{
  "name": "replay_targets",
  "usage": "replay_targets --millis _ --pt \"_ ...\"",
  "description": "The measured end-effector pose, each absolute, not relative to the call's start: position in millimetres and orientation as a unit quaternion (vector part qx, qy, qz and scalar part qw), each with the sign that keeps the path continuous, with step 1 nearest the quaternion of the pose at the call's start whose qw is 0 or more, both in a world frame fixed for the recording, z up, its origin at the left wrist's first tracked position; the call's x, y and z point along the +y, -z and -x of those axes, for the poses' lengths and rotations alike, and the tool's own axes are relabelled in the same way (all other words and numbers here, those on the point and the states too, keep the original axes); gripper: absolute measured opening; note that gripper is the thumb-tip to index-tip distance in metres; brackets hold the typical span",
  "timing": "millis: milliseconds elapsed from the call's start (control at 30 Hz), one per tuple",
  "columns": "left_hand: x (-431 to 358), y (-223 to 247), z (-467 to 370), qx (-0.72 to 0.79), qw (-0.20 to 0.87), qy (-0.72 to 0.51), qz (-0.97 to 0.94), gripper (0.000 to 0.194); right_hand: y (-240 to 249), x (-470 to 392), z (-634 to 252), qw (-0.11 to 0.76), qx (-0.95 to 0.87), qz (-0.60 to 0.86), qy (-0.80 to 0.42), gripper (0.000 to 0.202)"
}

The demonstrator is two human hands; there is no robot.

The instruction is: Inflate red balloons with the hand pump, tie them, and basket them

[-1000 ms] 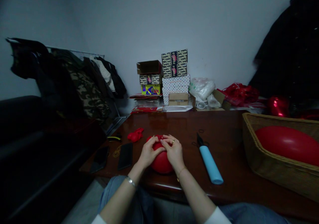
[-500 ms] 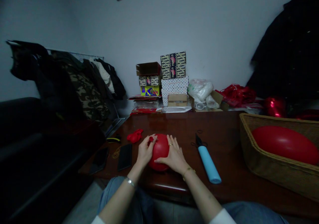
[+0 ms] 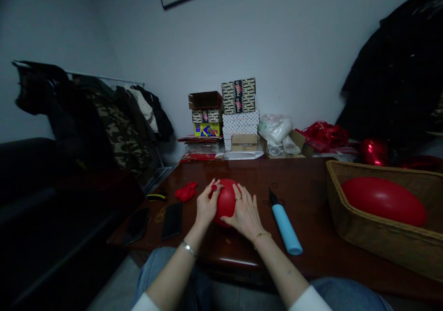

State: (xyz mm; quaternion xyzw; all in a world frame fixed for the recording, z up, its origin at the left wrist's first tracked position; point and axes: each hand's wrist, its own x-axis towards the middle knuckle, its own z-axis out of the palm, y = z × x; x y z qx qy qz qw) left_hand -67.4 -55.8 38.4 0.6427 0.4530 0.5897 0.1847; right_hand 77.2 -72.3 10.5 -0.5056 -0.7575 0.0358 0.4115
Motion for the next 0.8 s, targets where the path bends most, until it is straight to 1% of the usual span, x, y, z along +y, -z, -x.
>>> replay_targets --millis 133,267,333,467,600,700,800 --pt "-55 -40 57 0.426 0.181 -0.575 -0.675 0.025 -10 -72 -88 0.432 -0.747 0.506 -0.001 0.107" --pt "-57 -45 48 0.416 0.174 -0.563 -0.692 0.029 -12 -74 -98 0.446 -0.740 0.502 0.026 0.102" --pt "-58 -48 45 0.425 0.175 -0.552 -0.696 0.038 -13 -75 -102 0.446 -0.741 0.500 0.040 0.099" --pt "-57 -50 42 0.435 0.193 -0.508 -0.718 0.073 -14 -76 -110 0.433 -0.746 0.500 0.074 0.097" --pt "-55 -50 43 0.415 0.210 -0.433 -0.772 0.094 -16 -77 -121 0.412 -0.755 0.499 0.106 0.098" --pt "-54 -53 41 0.397 0.197 -0.389 -0.808 0.101 -20 -81 -130 0.396 -0.760 0.502 0.122 0.097" --pt "-54 -56 32 0.389 0.158 -0.366 -0.830 0.098 -25 -86 -138 0.390 -0.757 0.508 0.131 0.099"
